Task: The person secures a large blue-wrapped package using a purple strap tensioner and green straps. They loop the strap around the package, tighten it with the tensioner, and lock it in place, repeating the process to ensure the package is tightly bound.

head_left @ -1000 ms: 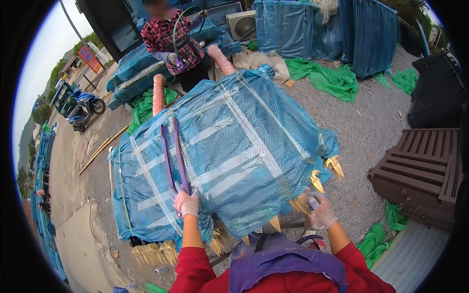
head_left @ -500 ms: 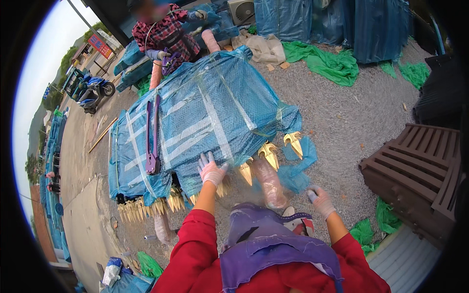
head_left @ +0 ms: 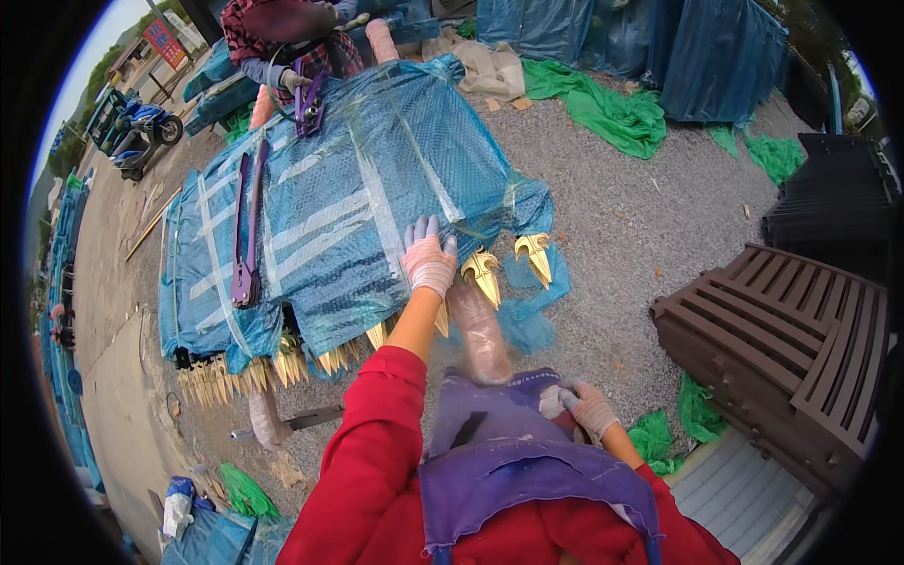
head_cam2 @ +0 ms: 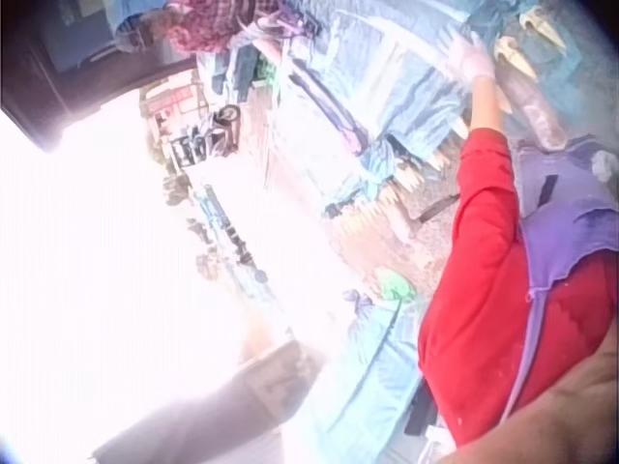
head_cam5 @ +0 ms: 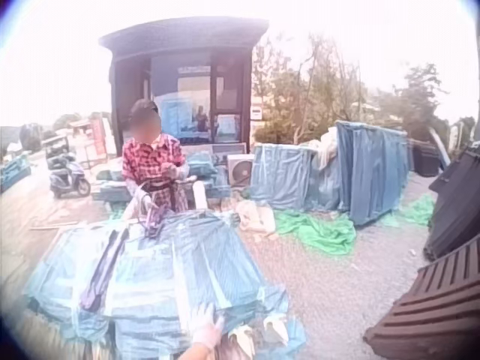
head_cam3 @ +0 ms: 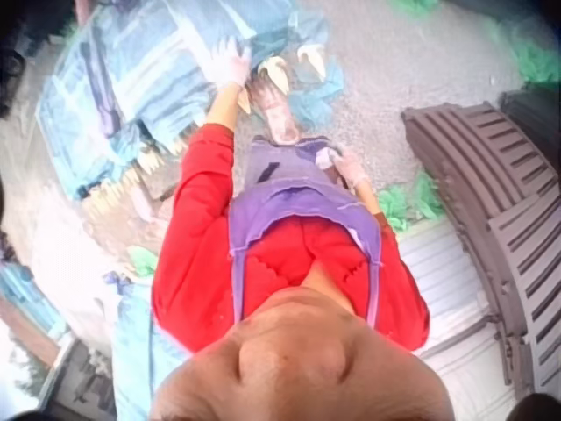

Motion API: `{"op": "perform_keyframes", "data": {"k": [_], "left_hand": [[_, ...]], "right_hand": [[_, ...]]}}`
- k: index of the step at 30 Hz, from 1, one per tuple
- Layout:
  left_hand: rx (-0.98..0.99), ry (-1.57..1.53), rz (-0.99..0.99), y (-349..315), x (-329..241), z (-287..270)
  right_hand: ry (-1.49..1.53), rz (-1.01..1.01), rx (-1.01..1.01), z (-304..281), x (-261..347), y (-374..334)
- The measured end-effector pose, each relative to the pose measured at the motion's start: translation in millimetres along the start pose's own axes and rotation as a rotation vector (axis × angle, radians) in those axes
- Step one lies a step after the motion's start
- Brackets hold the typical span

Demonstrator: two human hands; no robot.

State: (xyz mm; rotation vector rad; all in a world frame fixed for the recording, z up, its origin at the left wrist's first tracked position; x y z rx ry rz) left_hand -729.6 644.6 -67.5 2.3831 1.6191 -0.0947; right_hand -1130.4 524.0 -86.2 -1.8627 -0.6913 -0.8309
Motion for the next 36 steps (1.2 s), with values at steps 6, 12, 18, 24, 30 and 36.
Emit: {"op": "perform_keyframes", "data": {"k": [6, 12, 18, 24, 30, 36], "left_hand": [[0.105, 0.064, -0.151, 22.2, -22.0, -14.5], [0.167, 0.225, -0.363, 54.5, -47.2, 22.0], [0.289, 0.474, -0.607, 59.9, -61.8, 17.1], [0.201, 0.514, -0.589, 60.3, -58.9, 44.4], [0.214, 0.506, -0.581, 72.2, -73.0, 25.0], [0.16, 0.477, -0.563, 67.5, -73.8, 22.8]], "right_hand": [[-0.152, -0.031, 0.154, -20.6, -4.6, 45.9], [-0.229, -0.229, 0.349, -76.1, -3.8, 132.6], [-0.164, -0.113, 0.224, -204.1, -53.6, 170.3], [-0.135, 0.071, 0.012, -308.8, -103.4, 166.0], [-0.111, 0.083, 0.019, -315.2, -97.3, 187.6], [-0.291, -0.124, 0.313, -288.6, -28.1, 261.8]]}}
Point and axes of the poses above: each hand's wrist, its own y-axis towards the middle knuckle, its own z-axis out of the palm, x = y × z, the point moved 4 cm from there along y, towards the middle knuckle, and after that the axes turned 13 degrees about y, right-handed, at the moved point
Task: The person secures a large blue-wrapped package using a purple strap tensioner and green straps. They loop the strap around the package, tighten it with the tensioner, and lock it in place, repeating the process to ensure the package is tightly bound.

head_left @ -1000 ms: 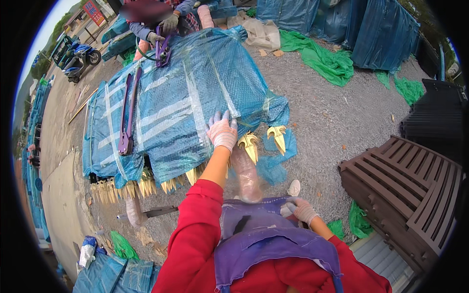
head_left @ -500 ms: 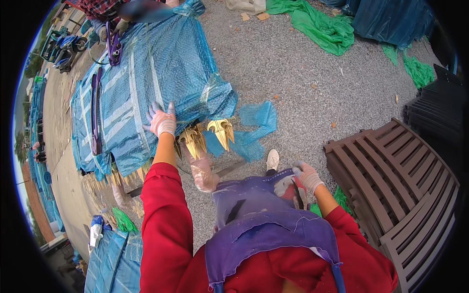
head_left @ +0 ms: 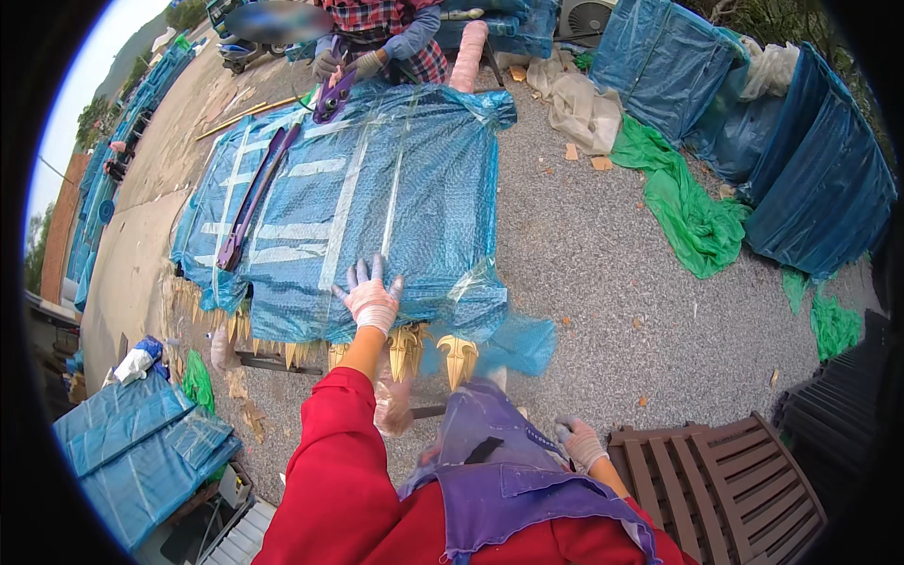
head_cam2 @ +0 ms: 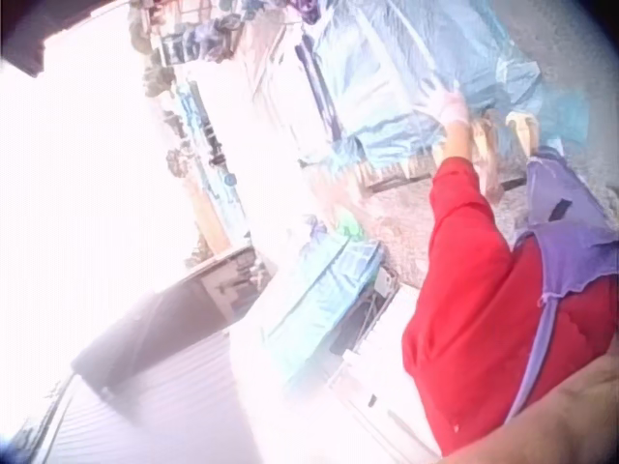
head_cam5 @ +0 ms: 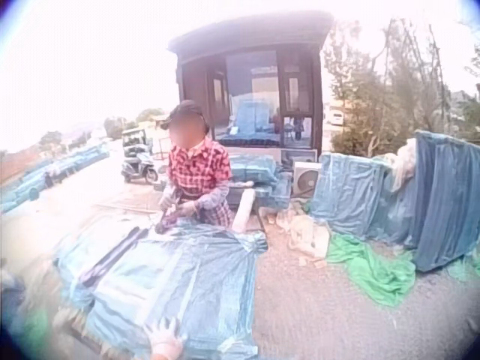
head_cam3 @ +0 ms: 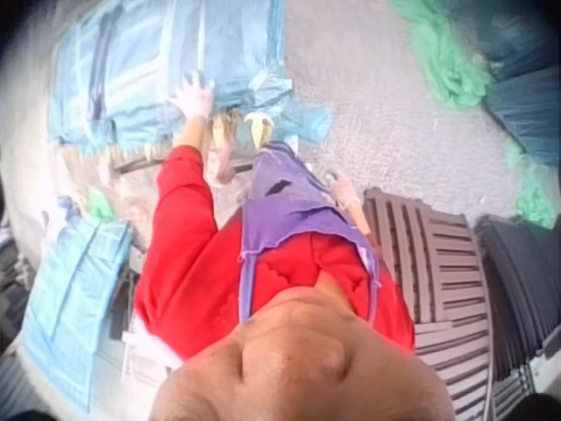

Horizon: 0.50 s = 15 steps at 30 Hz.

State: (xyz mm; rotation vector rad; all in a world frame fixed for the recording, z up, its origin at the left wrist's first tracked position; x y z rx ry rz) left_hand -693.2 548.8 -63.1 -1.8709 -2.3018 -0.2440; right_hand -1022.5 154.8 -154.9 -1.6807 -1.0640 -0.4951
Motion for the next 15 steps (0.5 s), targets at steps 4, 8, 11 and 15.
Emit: {"op": "perform_keyframes", "data": {"k": [4, 8, 11, 15], "left_hand": [[0.033, -0.043, 0.021, -4.4, 3.7, -6.0], [0.171, -0.18, 0.063, 4.4, 16.6, 4.0], [0.311, -0.276, 0.121, 19.4, 30.7, 0.1], [0.236, -0.358, -0.079, 14.5, 30.8, -14.3]], "right_hand": [[-0.025, -0.121, 0.055, -30.2, 47.8, 79.7], [-0.025, -0.129, 0.085, -65.4, 135.2, 159.3], [-0.08, -0.23, 0.113, -78.0, 206.7, 212.2], [-0.118, -0.272, 0.223, -71.3, 243.2, 264.1]]}}
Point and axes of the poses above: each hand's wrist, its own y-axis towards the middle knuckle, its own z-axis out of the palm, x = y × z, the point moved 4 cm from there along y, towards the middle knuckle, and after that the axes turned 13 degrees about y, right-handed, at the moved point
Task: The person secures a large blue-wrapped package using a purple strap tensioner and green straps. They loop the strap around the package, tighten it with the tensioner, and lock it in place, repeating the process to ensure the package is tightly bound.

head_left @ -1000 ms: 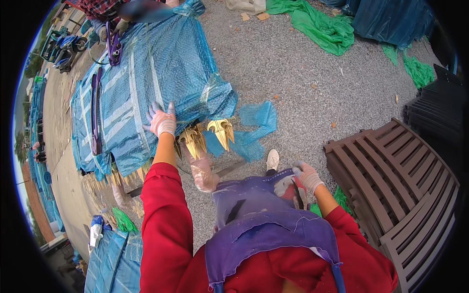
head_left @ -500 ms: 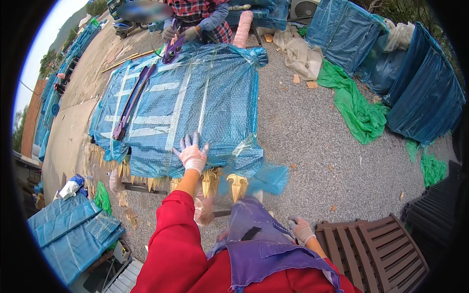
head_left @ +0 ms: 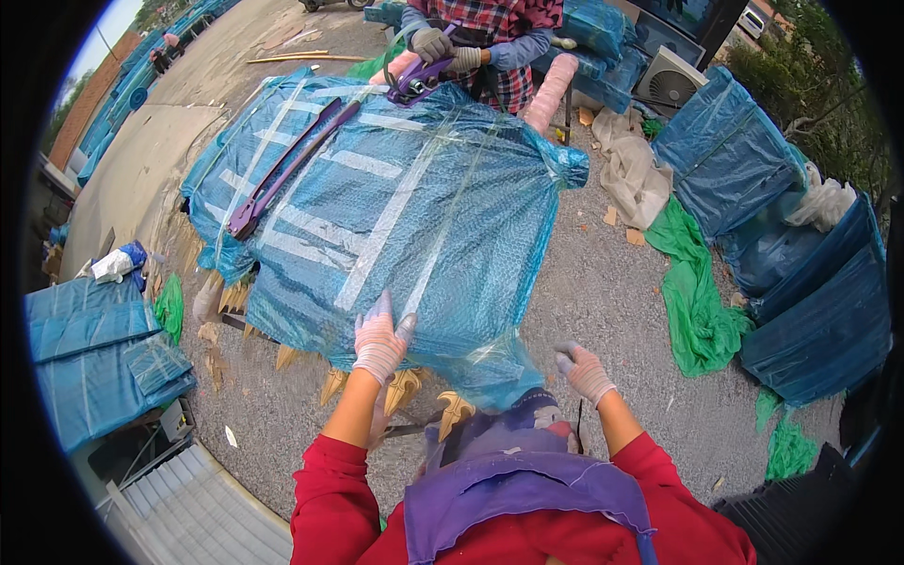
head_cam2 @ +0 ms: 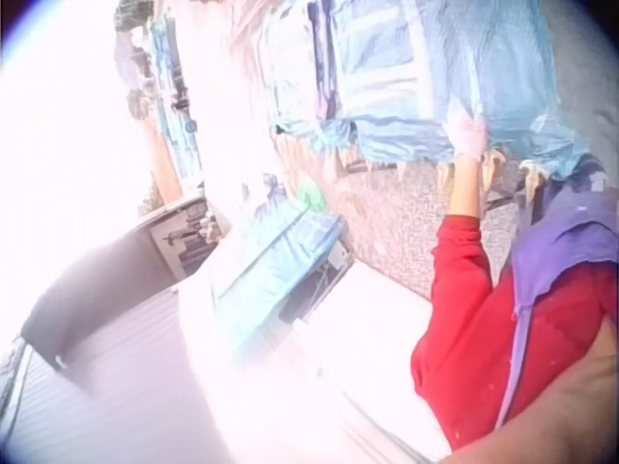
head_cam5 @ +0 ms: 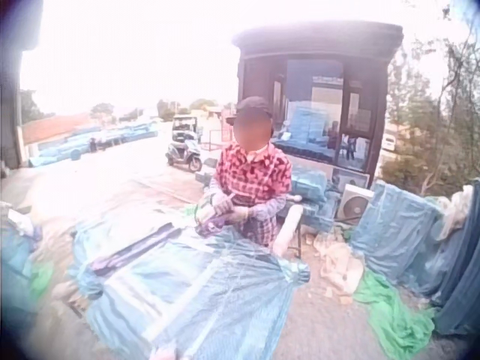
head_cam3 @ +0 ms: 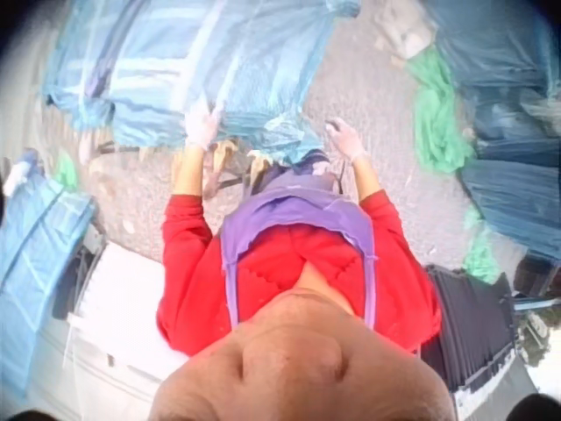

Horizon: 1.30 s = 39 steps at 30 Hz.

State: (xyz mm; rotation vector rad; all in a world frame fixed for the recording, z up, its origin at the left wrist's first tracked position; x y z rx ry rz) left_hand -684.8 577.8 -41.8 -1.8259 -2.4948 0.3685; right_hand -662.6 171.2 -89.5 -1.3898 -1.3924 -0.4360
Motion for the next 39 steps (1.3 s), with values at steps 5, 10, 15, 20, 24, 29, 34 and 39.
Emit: {"op": "perform_keyframes", "data": {"k": [5, 10, 15, 20, 24, 29, 34, 39], "left_hand": [[-0.405, -0.427, -0.184, -10.7, 1.3, -16.6], [-0.373, -0.453, -0.217, 16.5, -12.3, -4.7], [-0.3, -0.234, -0.295, 68.7, -51.0, -2.3], [-0.198, -0.282, -0.477, 93.6, -64.9, 7.3], [-0.17, -0.643, -0.574, 93.4, -46.0, 15.4], [-0.024, -0.698, -0.593, 123.8, -46.1, 19.2], [-0.058, -0.675, -0.606, 131.3, -45.5, 32.1], [-0.103, -0.584, -0.59, 127.5, -34.7, 40.2]], "right_hand": [[-0.236, -0.027, 0.317, 15.7, -0.5, 54.5], [-0.37, -0.075, 0.658, 39.6, 40.7, 94.1], [-0.241, -0.206, 0.753, -1.9, 54.3, 140.9], [-0.339, -0.182, 0.496, -100.7, 15.1, 191.0], [-0.374, -0.124, 0.432, -138.8, -0.5, 204.5], [-0.349, -0.13, 0.383, -130.7, 21.2, 203.9], [-0.313, -0.416, 0.253, -103.4, 81.5, 211.4], [-0.413, -0.826, 0.321, -36.2, 153.3, 242.4]]}}
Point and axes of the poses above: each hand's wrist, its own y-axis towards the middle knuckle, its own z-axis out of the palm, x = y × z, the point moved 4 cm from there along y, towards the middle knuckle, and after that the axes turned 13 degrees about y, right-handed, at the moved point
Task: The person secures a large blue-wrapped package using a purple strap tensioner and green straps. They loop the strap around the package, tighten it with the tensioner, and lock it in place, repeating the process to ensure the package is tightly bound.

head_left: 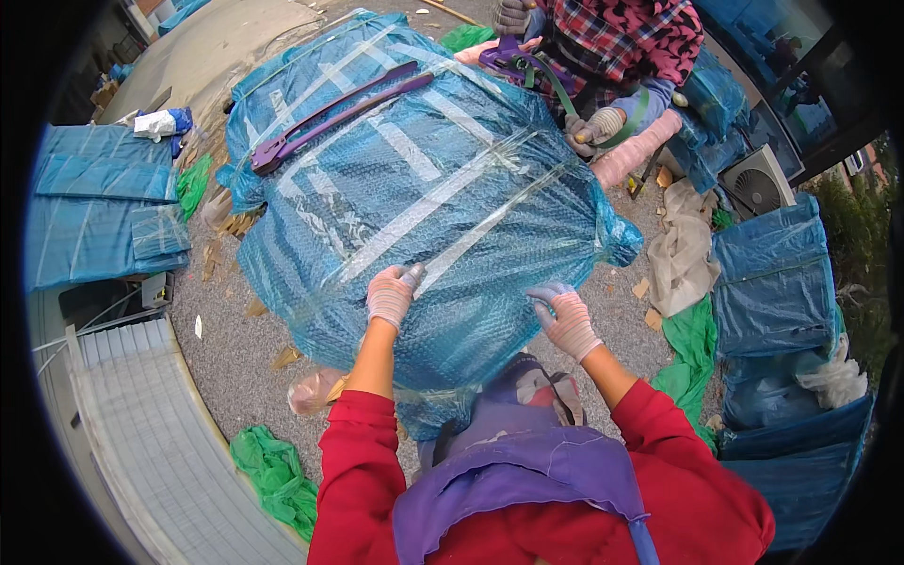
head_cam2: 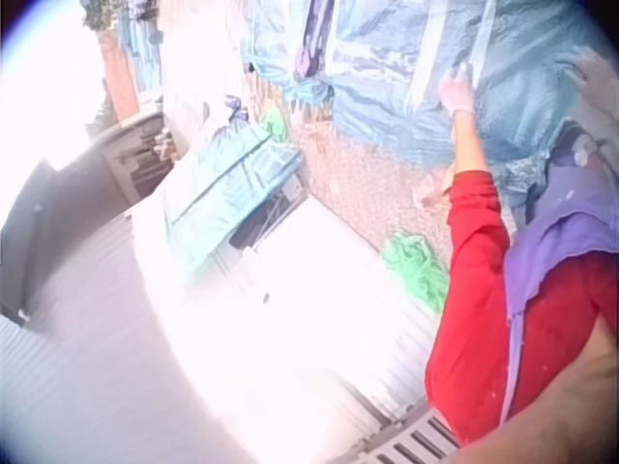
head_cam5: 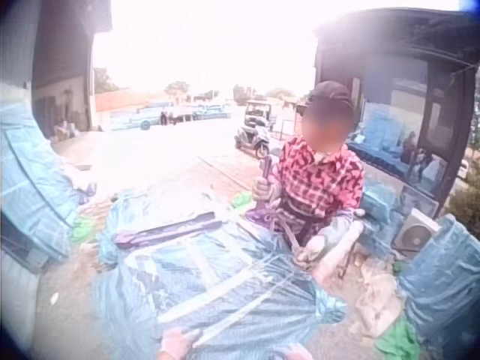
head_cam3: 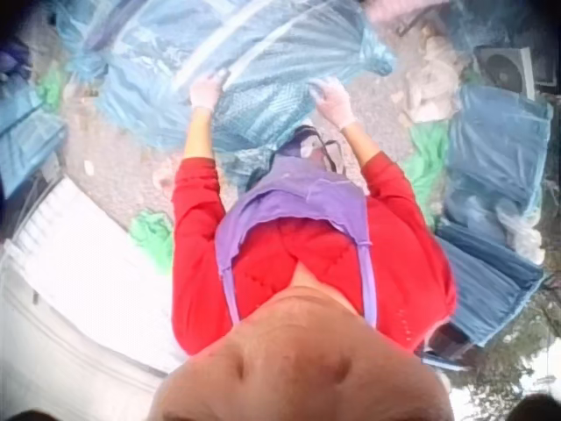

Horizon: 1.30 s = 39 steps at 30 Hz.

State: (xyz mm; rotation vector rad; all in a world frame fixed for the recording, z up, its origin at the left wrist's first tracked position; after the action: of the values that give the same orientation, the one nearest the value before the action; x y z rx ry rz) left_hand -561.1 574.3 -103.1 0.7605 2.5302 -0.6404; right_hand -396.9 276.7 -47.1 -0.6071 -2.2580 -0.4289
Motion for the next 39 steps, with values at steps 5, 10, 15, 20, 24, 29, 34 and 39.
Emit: {"op": "perform_keyframes", "data": {"k": [5, 10, 15, 20, 24, 29, 34, 39], "left_hand": [[-0.067, -0.016, -0.086, -12.0, -8.6, -14.0], [-0.088, 0.009, -0.224, -15.9, -15.8, -11.8], [-0.106, 0.169, -0.281, -22.3, -24.0, -13.9], [-0.122, 0.131, -0.375, -26.6, -38.0, -22.3], [-0.121, 0.162, -0.369, -20.2, -32.8, -15.0], [-0.099, 0.217, -0.375, -17.2, -28.8, -12.5], [-0.048, 0.202, -0.379, -12.5, -32.1, -16.9], [-0.087, 0.172, -0.347, -19.1, -31.8, -16.4]], "right_hand": [[0.038, -0.389, 0.168, 31.7, 42.9, 98.9], [0.121, -0.548, 0.33, 62.8, 49.5, 140.1], [0.143, -0.471, 0.377, 66.4, 31.5, 166.7], [0.063, -0.457, 0.482, 51.2, 43.0, 179.4], [0.17, -0.592, 0.6, 55.5, 70.8, 157.8], [0.137, -0.624, 0.427, 75.1, 51.1, 172.6], [0.05, -0.63, 0.345, 65.6, 26.6, 193.6], [0.049, -0.445, 0.298, 77.8, 21.7, 214.3]]}}
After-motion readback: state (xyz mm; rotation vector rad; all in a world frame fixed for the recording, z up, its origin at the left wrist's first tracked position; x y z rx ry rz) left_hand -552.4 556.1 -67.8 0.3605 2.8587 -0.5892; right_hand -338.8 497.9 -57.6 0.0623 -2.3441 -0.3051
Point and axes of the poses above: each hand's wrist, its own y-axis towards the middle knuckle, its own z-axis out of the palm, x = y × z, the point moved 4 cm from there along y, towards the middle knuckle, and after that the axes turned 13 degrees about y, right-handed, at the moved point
